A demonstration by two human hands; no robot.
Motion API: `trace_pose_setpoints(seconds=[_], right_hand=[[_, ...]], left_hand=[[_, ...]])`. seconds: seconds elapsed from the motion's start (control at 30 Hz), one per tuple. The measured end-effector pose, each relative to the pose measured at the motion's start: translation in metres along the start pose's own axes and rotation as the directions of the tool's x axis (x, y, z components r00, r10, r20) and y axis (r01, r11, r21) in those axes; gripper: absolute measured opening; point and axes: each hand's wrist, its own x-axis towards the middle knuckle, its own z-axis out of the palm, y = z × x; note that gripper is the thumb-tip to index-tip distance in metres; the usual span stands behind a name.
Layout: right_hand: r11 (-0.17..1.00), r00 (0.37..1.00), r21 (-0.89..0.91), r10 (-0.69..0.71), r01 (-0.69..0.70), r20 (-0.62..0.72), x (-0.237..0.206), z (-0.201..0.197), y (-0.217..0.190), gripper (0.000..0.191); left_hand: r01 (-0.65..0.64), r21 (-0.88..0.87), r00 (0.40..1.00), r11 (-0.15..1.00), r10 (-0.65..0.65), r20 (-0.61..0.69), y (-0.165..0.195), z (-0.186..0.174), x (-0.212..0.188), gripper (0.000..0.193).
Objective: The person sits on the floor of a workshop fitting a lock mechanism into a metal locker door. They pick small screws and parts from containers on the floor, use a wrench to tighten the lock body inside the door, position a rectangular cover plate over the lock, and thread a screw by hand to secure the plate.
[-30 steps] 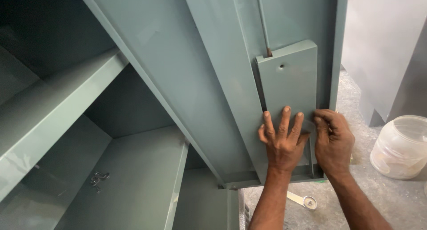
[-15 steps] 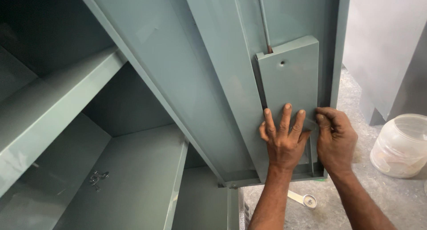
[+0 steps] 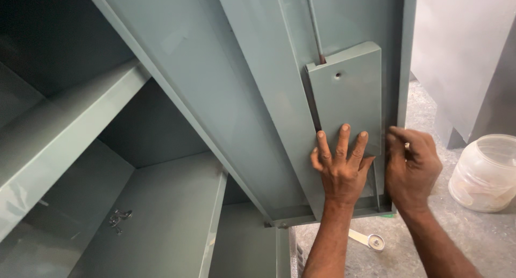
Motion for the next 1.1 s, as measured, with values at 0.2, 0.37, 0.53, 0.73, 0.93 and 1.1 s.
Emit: trace_pose_setpoints(seconds=[0.2,0.37,0.53,0.73,0.93,1.1], right_hand=[[0.992,0.984,0.048,-0.121,0.116,0.130,0.041,0.001,-0.042,0.017],[0.947,0.935,0.016,-0.320,0.322,0.153,0.075,0.020,-0.066,0.008],[0.896,0.897,-0.094,-0.420,0.434,0.141,0.088,0.035,-0.063,0.007],[0.880,0.886,-0.113,-0.450,0.461,0.109,0.093,0.043,-0.052,0.007],[0.831,0.850,-0.180,-0.509,0.526,0.134,0.093,0.045,-0.049,0.007],[0.778,0.819,-0.255,-0.547,0.574,0.174,0.095,0.042,-0.048,0.003]], left_hand=[[0.023,0.017,1.000,1.000,-0.023,0.010,0.001,0.001,-0.003,0.090],[0.028,-0.002,1.000,1.000,-0.028,0.007,0.000,0.002,-0.004,0.094],[0.055,-0.028,0.998,0.998,-0.054,0.028,0.000,0.004,-0.004,0.094],[0.051,-0.010,0.998,0.999,-0.050,0.046,0.000,0.006,-0.006,0.092],[0.053,-0.039,0.998,0.998,-0.051,0.043,-0.001,0.007,-0.007,0.092],[0.057,-0.045,0.998,0.997,-0.055,0.037,-0.001,0.009,-0.008,0.095]])
